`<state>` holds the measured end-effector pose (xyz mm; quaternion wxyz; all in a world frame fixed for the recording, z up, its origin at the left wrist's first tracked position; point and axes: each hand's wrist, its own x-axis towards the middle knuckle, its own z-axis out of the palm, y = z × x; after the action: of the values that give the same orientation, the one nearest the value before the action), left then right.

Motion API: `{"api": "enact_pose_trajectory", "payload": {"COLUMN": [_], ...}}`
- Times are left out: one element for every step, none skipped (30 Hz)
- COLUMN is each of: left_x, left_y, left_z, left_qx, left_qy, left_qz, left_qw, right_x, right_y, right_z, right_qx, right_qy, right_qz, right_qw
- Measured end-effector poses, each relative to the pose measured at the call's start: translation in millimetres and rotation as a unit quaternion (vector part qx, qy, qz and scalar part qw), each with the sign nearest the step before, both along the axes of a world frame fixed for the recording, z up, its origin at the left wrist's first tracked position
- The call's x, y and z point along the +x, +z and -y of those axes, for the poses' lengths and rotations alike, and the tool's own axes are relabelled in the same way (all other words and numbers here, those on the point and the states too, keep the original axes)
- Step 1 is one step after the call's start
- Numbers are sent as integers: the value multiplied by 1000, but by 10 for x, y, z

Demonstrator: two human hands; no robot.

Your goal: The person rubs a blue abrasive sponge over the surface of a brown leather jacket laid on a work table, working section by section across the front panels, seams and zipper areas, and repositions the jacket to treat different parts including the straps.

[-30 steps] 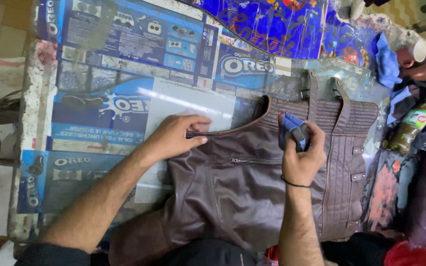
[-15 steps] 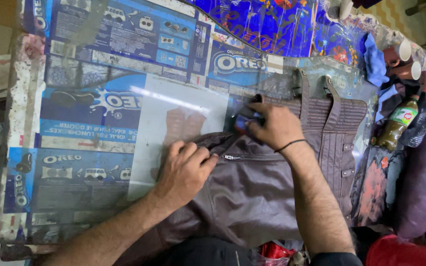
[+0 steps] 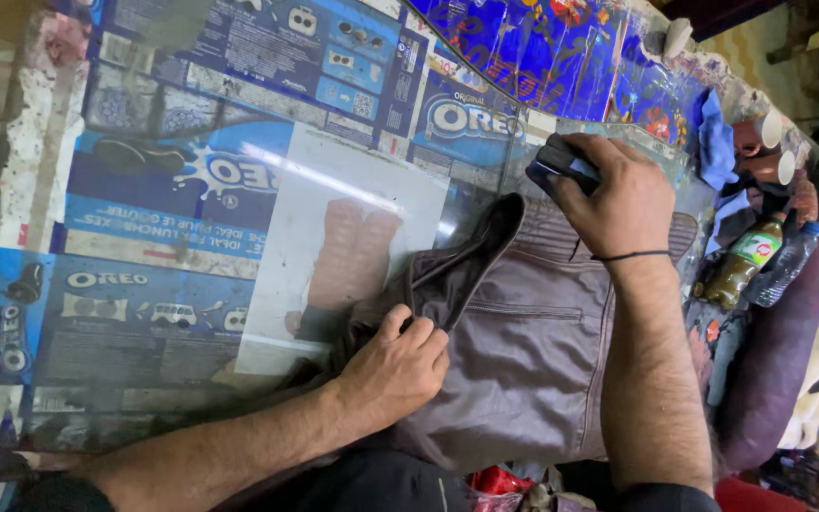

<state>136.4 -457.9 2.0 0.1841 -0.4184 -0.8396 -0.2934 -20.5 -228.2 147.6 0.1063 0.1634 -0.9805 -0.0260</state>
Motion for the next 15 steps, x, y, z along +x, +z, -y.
{"api": "enact_pose_trajectory", "payload": {"left_x": [19, 35, 51, 69, 86, 102, 115, 129, 142, 152, 161, 169, 175, 181, 184], "left_y": [-18, -35, -51, -65, -77, -89, -99, -108, -116, -123, -132, -140, -151, -161, -174], "left_z": [-31, -60, -87, -109, -125, -137, -144, -148, -151, -154, -158, -164, -172, -181, -191], "left_qx": [-12, -24, -36, -31, -28, -26, -29, -31, -33, -42, -50, -58, -52, -47, -41], "left_qy": [-14, -28, -37, -38, -42, -46, -44, -43, -44, -46, -48, -49, -48, -49, -51], "left_qz": [3, 3, 4, 5, 6, 4, -3, -9, -14, -16, -18, -18, -18, -18, -19], "left_qw": [1000, 999, 999, 999, 999, 999, 999, 999, 998, 998, 997, 997, 997, 998, 998], "right_x": [26, 54, 74, 90, 100, 103, 103, 108, 116, 130, 152, 180, 213, 246, 270], "right_y": [-3, -16, -43, -78, -114, -143, -161, -165, -160, -143, -118, -91, -66, -39, -15], "right_z": [-41, -70, -80, -73, -50, -19, 16, 50, 80, 104, 118, 128, 132, 135, 138], "right_qx": [-4, -8, -11, 4, 17, 29, 67, 106, 144, 134, 125, 116, 95, 74, 52], "right_qy": [9, 19, 33, 43, 49, 56, 35, 13, -10, -5, 1, 8, 16, 22, 27], "right_qz": [26, 51, 75, 114, 151, 186, 176, 167, 158, 114, 71, 28, 51, 73, 95], "right_qw": [1000, 999, 997, 993, 987, 981, 981, 980, 977, 984, 990, 993, 994, 994, 994]}}
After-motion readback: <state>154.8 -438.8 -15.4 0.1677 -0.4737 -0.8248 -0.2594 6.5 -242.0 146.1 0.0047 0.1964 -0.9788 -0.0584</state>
